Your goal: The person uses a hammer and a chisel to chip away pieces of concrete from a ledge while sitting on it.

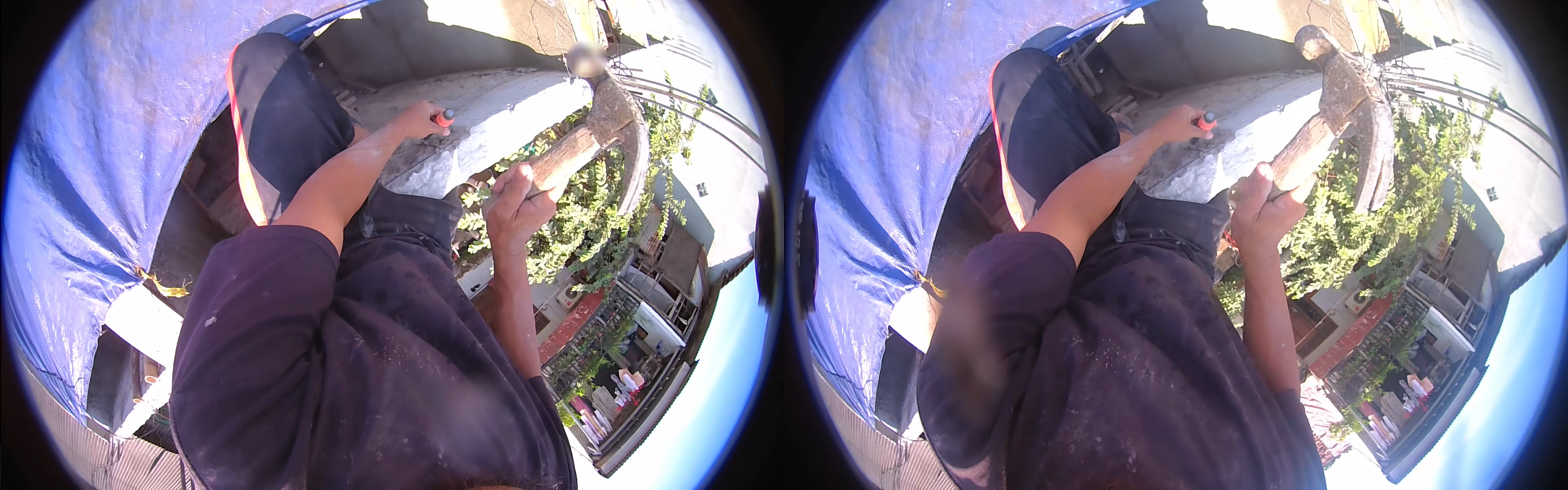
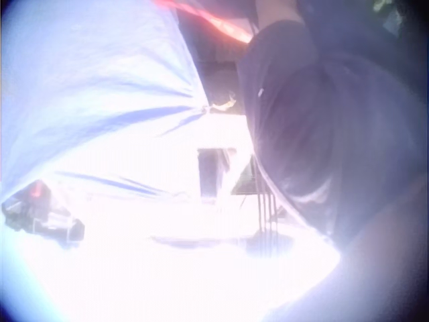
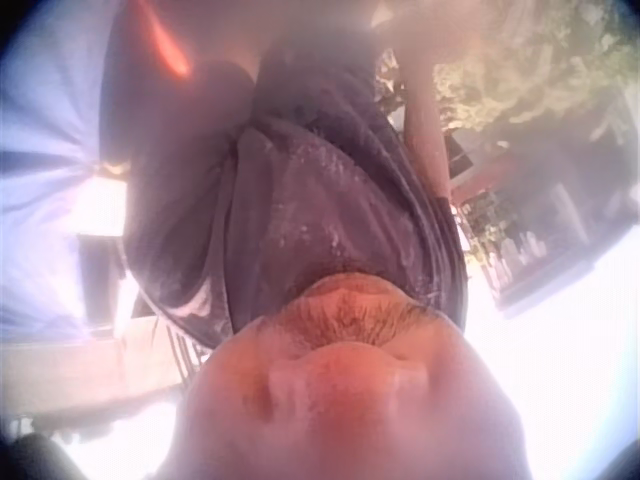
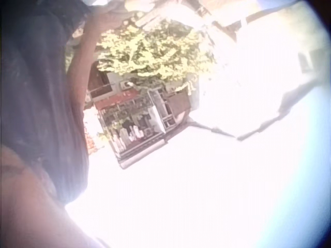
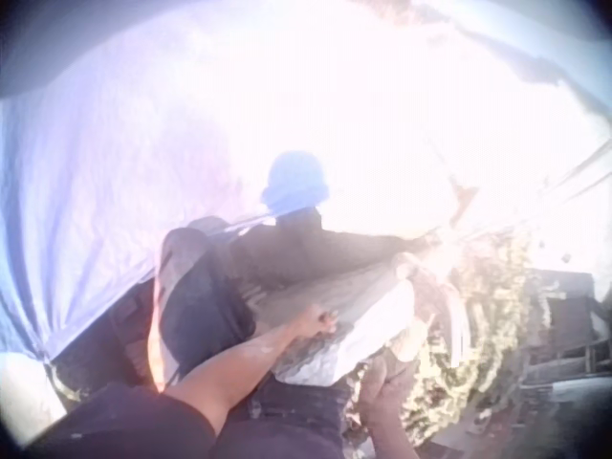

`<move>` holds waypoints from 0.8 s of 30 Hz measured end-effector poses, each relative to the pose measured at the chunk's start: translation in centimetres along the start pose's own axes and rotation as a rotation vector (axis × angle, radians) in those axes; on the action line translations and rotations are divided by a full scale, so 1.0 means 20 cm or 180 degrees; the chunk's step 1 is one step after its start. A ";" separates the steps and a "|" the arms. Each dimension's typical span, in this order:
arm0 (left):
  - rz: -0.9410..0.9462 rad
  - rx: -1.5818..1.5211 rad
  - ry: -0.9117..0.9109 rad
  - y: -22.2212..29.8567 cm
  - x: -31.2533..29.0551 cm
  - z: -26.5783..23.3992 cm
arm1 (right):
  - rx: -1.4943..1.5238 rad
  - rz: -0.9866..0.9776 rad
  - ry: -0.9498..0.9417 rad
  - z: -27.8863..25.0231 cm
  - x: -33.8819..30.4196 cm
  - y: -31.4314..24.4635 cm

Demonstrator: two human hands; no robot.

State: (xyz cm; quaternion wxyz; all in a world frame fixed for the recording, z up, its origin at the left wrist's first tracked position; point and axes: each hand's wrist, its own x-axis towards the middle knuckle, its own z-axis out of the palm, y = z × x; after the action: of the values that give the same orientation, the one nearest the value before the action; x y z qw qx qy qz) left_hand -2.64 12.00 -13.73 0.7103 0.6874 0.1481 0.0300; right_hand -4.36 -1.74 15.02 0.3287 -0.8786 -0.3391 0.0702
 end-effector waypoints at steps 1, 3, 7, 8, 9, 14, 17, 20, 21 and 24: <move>-0.0022 -0.0037 -0.0010 0.00 -0.01 0.01 | -0.0312 -0.0013 -0.0086 0.03 -0.03 0.09; -0.0022 -0.0147 0.0008 -0.01 0.02 -0.01 | -0.1673 0.0604 -0.1078 0.09 -0.04 0.21; 0.0215 -0.0146 0.0090 -0.07 0.06 -0.03 | -0.1349 0.0498 -0.1156 0.04 -0.05 0.20; 0.0231 -0.0111 0.0085 -0.09 0.00 0.05 | -0.1029 0.0544 -0.0987 0.01 -0.08 0.13; 0.0152 -0.0176 0.0026 -0.11 -0.02 0.09 | -0.0705 0.0583 -0.0781 -0.03 -0.06 -0.01; 0.0123 -0.0216 -0.0107 0.00 0.01 0.04 | 0.0011 0.0351 0.0257 -0.02 -0.02 -0.07; 0.0146 -0.0184 0.0040 -0.06 0.02 0.03 | -0.1165 0.0155 -0.0494 0.11 -0.07 0.21; 0.0069 0.0044 -0.0031 -0.11 0.02 -0.02 | -0.1379 0.0467 -0.1112 0.12 -0.02 0.23; 0.0067 0.0171 -0.0014 -0.12 0.04 -0.07 | -0.1169 0.0518 -0.1102 0.07 0.03 0.15; -0.0016 0.0214 -0.0194 -0.08 0.01 0.03 | -0.0529 0.0642 -0.0406 -0.05 0.06 -0.06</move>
State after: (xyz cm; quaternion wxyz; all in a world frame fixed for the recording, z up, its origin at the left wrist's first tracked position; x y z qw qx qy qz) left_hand -2.55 11.41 -15.23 0.6911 0.7112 0.1290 0.0022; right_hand -3.87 -0.86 16.64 0.2239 -0.9262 -0.2739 0.1303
